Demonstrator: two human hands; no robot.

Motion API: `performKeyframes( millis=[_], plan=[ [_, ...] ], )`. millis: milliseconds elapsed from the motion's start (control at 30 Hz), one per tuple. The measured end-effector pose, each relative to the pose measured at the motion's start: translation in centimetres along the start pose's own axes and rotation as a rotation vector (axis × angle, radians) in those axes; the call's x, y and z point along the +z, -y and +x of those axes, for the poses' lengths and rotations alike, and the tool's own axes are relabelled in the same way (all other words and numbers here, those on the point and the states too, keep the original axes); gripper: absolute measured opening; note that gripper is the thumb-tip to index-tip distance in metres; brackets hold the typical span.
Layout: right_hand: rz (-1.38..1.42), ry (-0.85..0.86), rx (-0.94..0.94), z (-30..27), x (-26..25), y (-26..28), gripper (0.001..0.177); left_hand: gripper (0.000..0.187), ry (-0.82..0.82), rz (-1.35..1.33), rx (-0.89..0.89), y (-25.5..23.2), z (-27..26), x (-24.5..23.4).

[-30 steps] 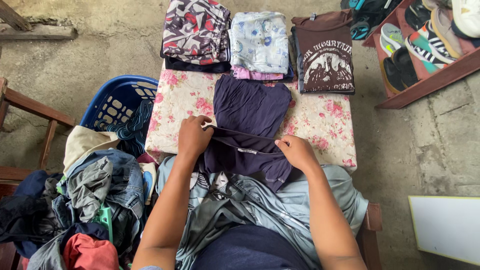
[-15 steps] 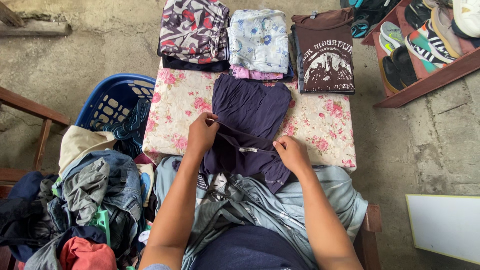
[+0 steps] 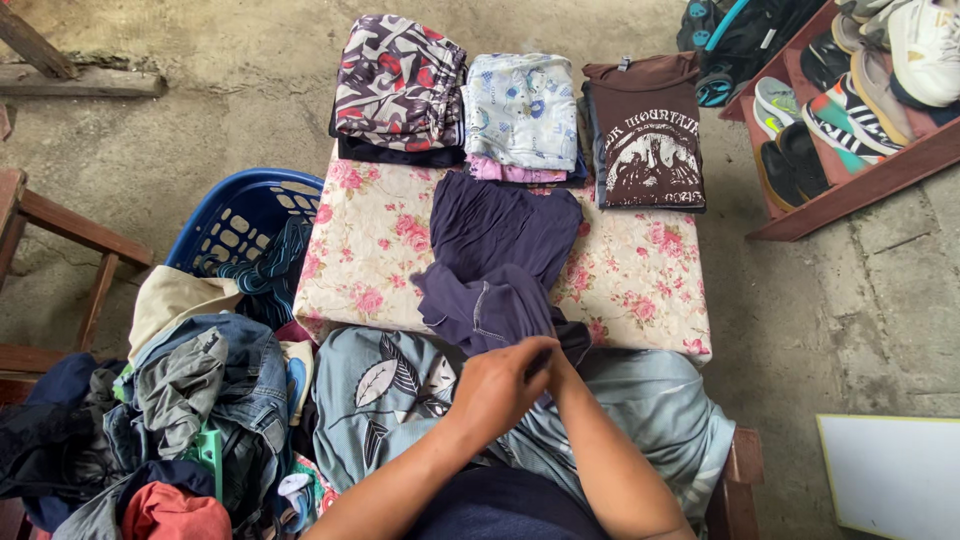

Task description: The person folds a light-colored patterned cloth and a dark purple top on a floral-patterned table. They smooth and align the items, fold them into neat rectangles, and place them on a stack of previously folded clothes.

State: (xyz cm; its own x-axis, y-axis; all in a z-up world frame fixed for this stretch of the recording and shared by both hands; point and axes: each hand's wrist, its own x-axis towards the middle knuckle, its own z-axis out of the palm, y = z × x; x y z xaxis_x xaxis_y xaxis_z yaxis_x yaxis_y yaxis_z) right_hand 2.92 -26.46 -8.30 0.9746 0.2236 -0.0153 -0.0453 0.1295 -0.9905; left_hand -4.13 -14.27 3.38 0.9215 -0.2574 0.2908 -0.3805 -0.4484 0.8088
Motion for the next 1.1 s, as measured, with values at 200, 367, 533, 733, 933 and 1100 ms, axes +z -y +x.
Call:
performKeyframes(
  millis=[200, 367, 533, 733, 933, 1100],
  plan=[
    [0.108, -0.037, 0.037, 0.5, -0.8, -1.5, 0.028, 0.017, 0.076, -0.029, -0.059, 0.8, -1.5, -0.5],
    [0.164, 0.035, 0.046, -0.6, -1.0, -1.4, 0.032, 0.018, 0.172, -0.126, 0.052, 0.5, -2.7, 0.8],
    [0.225, 0.138, 0.060, -2.7, -1.2, -1.6, 0.035, 0.020, 0.485, -0.291, 0.074, 0.7, -4.6, 1.2],
    [0.301, 0.271, 0.022, -1.9, 1.2, -4.3, 0.040, 0.021, 0.165, -0.356, -0.174, 3.8, -2.7, -1.8],
    [0.337, 0.255, 0.078, -5.0, 0.9, -3.5, 0.044, 0.027, -0.211, -0.292, -0.552, 11.2, 0.7, -7.2],
    [0.567, 0.127, -0.092, -4.0, -0.1, 2.7, 0.040, 0.042, -0.250, -0.478, -0.461, 13.0, 0.9, -6.5]
  ],
)
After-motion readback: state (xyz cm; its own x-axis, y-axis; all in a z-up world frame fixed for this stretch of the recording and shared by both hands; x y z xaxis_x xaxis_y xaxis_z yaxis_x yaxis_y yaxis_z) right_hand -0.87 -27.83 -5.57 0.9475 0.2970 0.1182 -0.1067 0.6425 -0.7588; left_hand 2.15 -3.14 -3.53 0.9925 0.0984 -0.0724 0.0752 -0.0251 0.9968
